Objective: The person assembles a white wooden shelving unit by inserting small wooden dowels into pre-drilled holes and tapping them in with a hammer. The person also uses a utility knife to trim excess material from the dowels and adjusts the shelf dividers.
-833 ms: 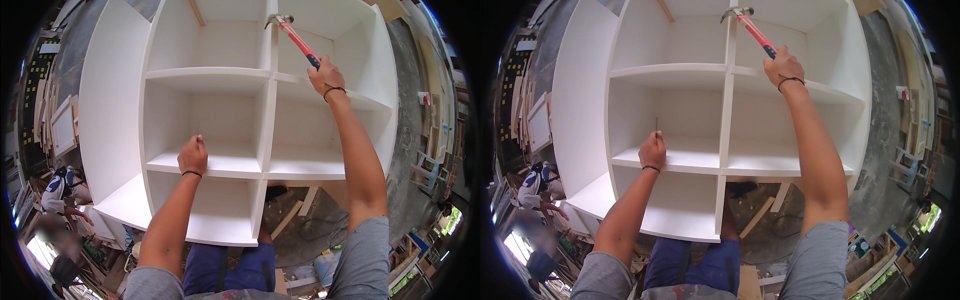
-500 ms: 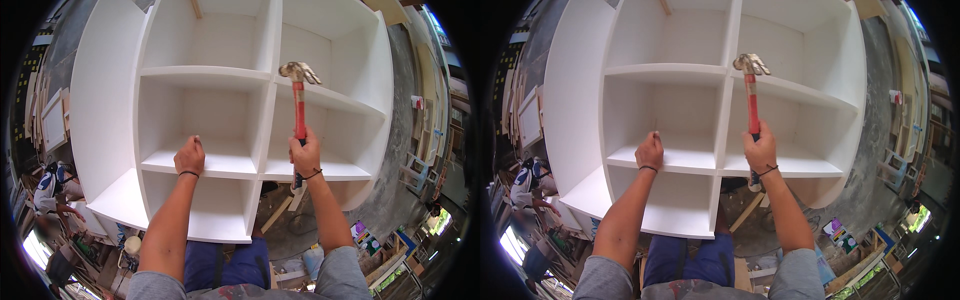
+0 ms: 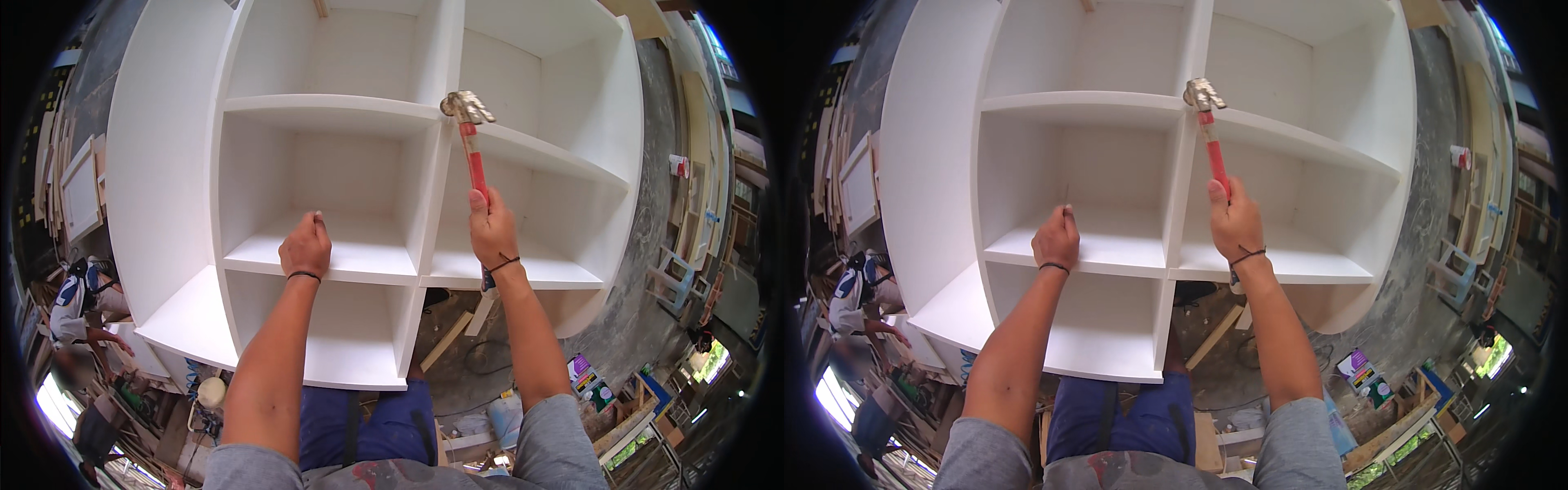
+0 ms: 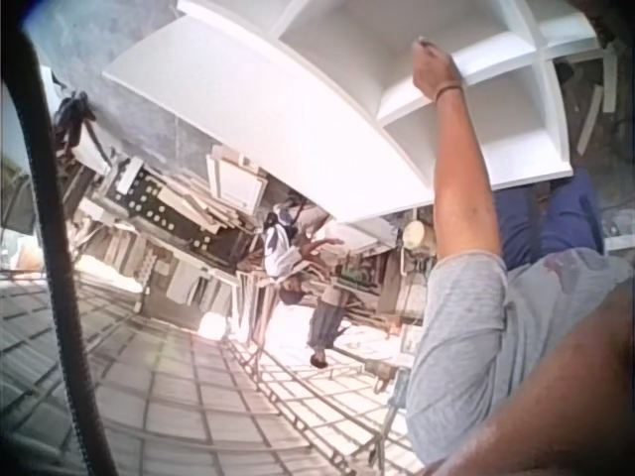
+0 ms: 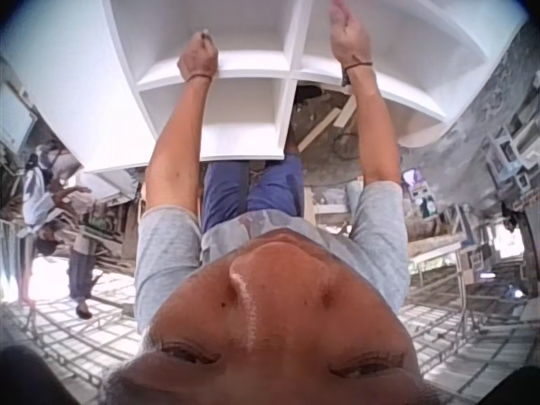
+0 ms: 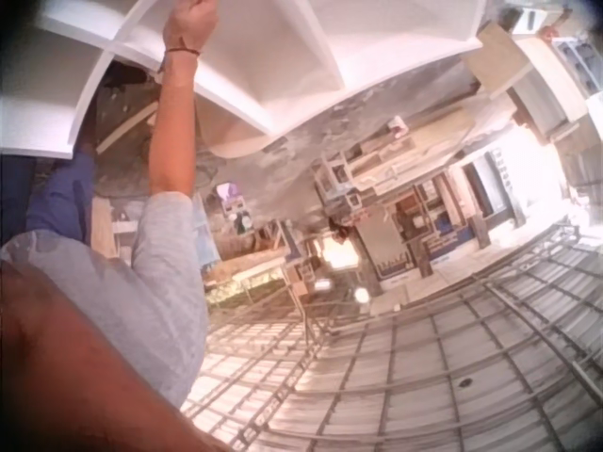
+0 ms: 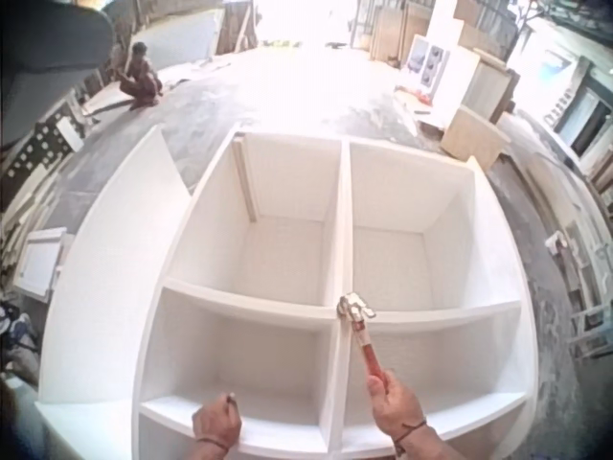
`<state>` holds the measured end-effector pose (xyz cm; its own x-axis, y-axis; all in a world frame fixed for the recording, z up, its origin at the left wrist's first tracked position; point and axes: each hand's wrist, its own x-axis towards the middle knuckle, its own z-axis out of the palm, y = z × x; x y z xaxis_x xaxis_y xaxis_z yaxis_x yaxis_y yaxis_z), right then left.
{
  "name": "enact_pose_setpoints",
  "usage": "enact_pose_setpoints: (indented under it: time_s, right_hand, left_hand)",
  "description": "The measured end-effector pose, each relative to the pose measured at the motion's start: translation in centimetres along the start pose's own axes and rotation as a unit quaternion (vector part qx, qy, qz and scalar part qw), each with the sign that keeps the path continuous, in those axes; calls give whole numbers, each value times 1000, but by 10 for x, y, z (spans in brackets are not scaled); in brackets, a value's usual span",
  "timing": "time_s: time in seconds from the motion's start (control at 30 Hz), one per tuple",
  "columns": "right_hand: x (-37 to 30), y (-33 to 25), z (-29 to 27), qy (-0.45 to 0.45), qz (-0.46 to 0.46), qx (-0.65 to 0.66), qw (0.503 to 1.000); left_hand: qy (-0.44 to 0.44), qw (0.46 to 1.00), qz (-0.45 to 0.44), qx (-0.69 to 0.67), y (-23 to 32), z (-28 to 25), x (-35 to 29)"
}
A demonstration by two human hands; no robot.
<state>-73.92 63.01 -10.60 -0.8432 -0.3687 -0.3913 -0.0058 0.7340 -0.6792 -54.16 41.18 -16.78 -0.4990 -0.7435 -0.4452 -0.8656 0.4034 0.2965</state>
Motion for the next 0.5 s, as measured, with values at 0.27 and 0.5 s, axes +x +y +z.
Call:
enact_pose_setpoints:
  time_s: [0.27, 0.5]
  right_hand:
    - [4, 6, -7, -19, -28, -49, 998]
    - [-4, 16, -6, -9, -39, 7, 999]
  left_hand:
    - [7, 1000, 12, 5, -1, 1, 0]
    - [1, 1000, 9, 2, 2, -1, -2]
